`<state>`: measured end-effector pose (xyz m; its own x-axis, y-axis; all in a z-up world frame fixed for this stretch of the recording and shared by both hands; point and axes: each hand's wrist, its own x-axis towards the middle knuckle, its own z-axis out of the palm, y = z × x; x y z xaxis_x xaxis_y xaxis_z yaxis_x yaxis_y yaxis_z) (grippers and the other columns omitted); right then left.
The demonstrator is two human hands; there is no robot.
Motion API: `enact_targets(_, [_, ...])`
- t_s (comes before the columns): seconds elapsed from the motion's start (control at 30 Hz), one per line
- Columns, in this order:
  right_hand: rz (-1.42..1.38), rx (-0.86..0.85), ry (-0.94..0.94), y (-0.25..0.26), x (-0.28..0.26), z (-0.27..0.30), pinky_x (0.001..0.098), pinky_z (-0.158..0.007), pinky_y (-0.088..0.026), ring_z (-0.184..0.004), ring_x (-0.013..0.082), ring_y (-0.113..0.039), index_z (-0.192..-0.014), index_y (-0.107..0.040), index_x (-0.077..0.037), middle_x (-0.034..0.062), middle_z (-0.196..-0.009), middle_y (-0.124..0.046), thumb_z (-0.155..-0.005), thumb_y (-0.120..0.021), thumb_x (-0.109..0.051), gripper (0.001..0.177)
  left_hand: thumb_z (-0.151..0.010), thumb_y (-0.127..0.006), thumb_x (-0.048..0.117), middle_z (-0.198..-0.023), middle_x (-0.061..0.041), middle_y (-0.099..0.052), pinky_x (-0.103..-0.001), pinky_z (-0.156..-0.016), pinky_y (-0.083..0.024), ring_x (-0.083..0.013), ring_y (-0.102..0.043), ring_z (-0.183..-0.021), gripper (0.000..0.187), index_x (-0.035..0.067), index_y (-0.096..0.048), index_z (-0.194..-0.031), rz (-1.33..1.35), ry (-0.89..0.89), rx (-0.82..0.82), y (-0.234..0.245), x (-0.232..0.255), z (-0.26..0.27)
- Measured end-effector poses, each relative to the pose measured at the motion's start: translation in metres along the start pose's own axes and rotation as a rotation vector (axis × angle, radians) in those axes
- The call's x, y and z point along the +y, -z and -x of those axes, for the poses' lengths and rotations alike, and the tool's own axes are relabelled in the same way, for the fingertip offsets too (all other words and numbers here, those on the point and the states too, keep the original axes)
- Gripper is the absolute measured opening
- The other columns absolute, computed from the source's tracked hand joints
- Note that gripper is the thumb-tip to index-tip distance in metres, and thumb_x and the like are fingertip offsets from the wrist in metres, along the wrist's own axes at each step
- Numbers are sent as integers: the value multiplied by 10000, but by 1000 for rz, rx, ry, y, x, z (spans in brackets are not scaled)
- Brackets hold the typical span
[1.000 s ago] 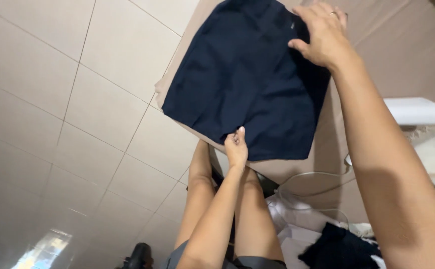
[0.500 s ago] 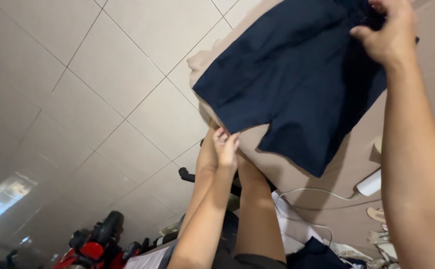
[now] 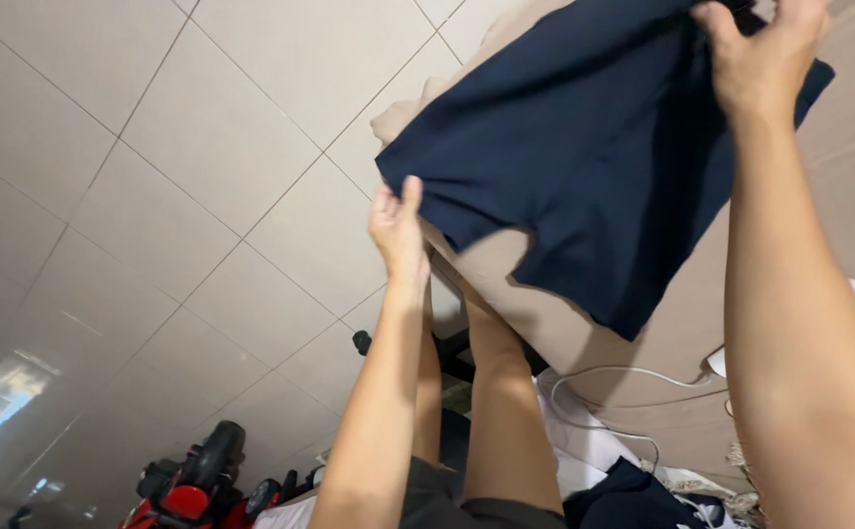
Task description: Steam a pair of shorts using a handheld garment steamer.
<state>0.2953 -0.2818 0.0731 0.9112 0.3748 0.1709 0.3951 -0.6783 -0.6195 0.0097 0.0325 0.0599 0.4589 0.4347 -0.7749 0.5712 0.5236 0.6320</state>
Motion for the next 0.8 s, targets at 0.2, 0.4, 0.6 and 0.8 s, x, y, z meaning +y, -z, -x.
enact_targets(0.2, [381, 289, -177, 42, 38, 110, 426, -1181, -469, -1360, 317, -585, -1428, -557, -20, 90, -1420, -525, -919, -742, 87, 552, -957, -733, 244, -1180, -85, -619, -275, -982, -476, -140, -574, -1082, 483, 8, -521, -1321, -11, -342, 138, -26, 61, 19])
enact_targets(0.4, [112, 361, -867, 46, -38, 270, 357, -979, -534, -1112, 218, -655, -1379, -577, -1, 127, -1241, -653, -1162, -610, -188, 288, -1013, -680, 368, -960, -63, -600, -300, -799, -475, -156, -578, -892, 412, 10, -529, -1148, -20, -42, 411, -3, -73, 37])
enact_targets(0.6, [-473, 197, -1390, -4, -129, 378, 234, -722, -414, -836, 71, -483, -1336, -627, -60, -26, -962, -538, -1023, -747, -276, 398, -984, -694, 321, -1006, -38, -725, -234, -867, -514, -98, -675, -950, 335, 5, -624, -1072, -133, 53, -104, -19, -103, 68])
enact_targets(0.8, [-676, 418, -1422, 20, -152, 362, 222, -907, -505, -1007, 94, -646, -1275, -662, 29, 39, -1166, -715, -992, -712, -222, 381, -987, -694, 242, -1163, -39, -754, -195, -983, -463, -75, -651, -1102, 403, -4, -661, -1304, -203, 404, -410, -36, -50, 69])
